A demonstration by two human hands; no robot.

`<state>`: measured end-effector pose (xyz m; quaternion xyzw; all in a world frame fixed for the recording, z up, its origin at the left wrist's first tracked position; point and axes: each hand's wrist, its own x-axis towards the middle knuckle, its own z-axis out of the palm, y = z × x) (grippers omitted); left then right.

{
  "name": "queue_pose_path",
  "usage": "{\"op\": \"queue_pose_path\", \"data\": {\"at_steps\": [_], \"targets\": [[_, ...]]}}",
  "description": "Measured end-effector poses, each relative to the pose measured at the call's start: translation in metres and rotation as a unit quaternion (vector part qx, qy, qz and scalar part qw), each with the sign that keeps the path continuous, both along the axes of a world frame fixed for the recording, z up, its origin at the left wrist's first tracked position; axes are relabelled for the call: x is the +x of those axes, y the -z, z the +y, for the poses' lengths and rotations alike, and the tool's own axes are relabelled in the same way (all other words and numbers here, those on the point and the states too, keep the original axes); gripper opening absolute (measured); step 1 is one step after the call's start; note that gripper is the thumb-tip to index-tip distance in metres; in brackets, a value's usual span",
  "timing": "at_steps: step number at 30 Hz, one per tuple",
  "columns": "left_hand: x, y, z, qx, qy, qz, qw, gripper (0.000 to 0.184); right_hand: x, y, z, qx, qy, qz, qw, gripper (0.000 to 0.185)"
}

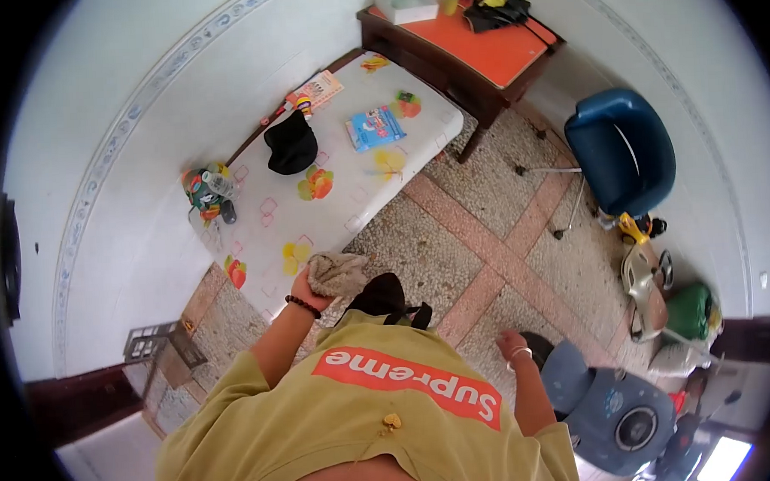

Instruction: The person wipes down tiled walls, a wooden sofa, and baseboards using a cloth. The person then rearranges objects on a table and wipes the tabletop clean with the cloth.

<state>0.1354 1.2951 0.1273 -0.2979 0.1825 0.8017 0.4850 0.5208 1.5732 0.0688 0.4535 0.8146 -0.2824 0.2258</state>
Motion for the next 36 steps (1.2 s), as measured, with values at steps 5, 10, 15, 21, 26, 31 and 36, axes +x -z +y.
{"op": "queue_pose_path", "data": {"at_steps": [5, 10, 15, 21, 26, 31, 36], "targets": [[-0.018, 0.012, 0.024, 0.016, -0.063, 0.009, 0.998, 0.036, -0.103, -0.017, 0.044, -0.062, -0.055, 0.058, 0.995, 0.031], [-0.050, 0.031, 0.054, 0.003, -0.111, -0.022, 0.994, 0.037, -0.176, -0.013, 0.102, -0.065, -0.109, 0.029, 0.991, 0.032], [-0.097, 0.030, 0.078, 0.025, -0.121, -0.008, 0.992, 0.036, -0.243, -0.002, 0.144, -0.009, -0.195, -0.064, 0.979, 0.033], [-0.134, 0.017, 0.078, -0.023, -0.173, -0.002, 0.985, 0.037, -0.338, 0.009, 0.153, -0.091, -0.201, -0.002, 0.975, 0.031], [-0.134, 0.025, 0.069, -0.018, -0.269, 0.022, 0.963, 0.037, -0.423, 0.033, 0.160, -0.077, -0.367, -0.044, 0.926, 0.029], [-0.112, 0.032, 0.072, -0.045, -0.366, 0.003, 0.929, 0.037, -0.536, 0.040, 0.168, -0.060, -0.508, 0.013, 0.859, 0.028], [-0.104, 0.023, 0.105, -0.054, -0.426, -0.052, 0.902, 0.036, -0.645, 0.039, 0.150, -0.140, -0.520, 0.056, 0.840, 0.032]]}}
